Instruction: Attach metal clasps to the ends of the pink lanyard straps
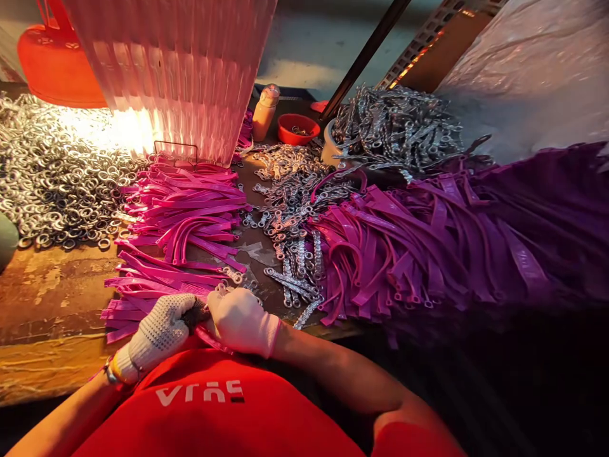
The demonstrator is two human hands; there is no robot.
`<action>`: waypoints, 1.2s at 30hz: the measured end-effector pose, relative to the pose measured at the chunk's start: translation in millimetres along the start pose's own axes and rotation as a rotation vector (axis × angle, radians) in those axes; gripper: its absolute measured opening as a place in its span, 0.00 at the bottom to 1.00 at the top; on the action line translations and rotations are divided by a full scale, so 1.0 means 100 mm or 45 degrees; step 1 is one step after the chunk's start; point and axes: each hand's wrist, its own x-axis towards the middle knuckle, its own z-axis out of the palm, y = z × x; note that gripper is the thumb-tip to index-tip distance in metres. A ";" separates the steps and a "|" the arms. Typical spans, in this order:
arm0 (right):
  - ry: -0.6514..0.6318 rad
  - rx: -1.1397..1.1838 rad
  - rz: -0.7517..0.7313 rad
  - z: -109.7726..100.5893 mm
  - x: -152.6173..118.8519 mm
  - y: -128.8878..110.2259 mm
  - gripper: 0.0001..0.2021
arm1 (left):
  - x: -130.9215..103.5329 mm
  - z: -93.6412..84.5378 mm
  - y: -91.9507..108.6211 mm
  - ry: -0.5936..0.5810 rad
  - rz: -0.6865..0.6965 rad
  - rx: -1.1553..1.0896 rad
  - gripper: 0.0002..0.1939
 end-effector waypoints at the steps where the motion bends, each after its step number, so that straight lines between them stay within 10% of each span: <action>1: 0.018 -0.020 -0.025 0.01 -0.02 0.00 0.16 | 0.00 -0.01 0.03 -0.028 0.004 0.009 0.13; 6: 0.209 -0.057 -0.184 0.06 -0.06 0.04 0.12 | -0.03 -0.13 0.13 -0.139 0.043 0.013 0.15; 15: 0.460 0.468 0.082 0.02 -0.02 0.05 0.12 | -0.03 -0.08 0.18 0.191 -0.041 -0.048 0.14; 36: 0.076 0.263 0.096 -0.18 -0.02 0.09 0.15 | -0.17 0.18 0.11 0.274 -0.142 -0.339 0.18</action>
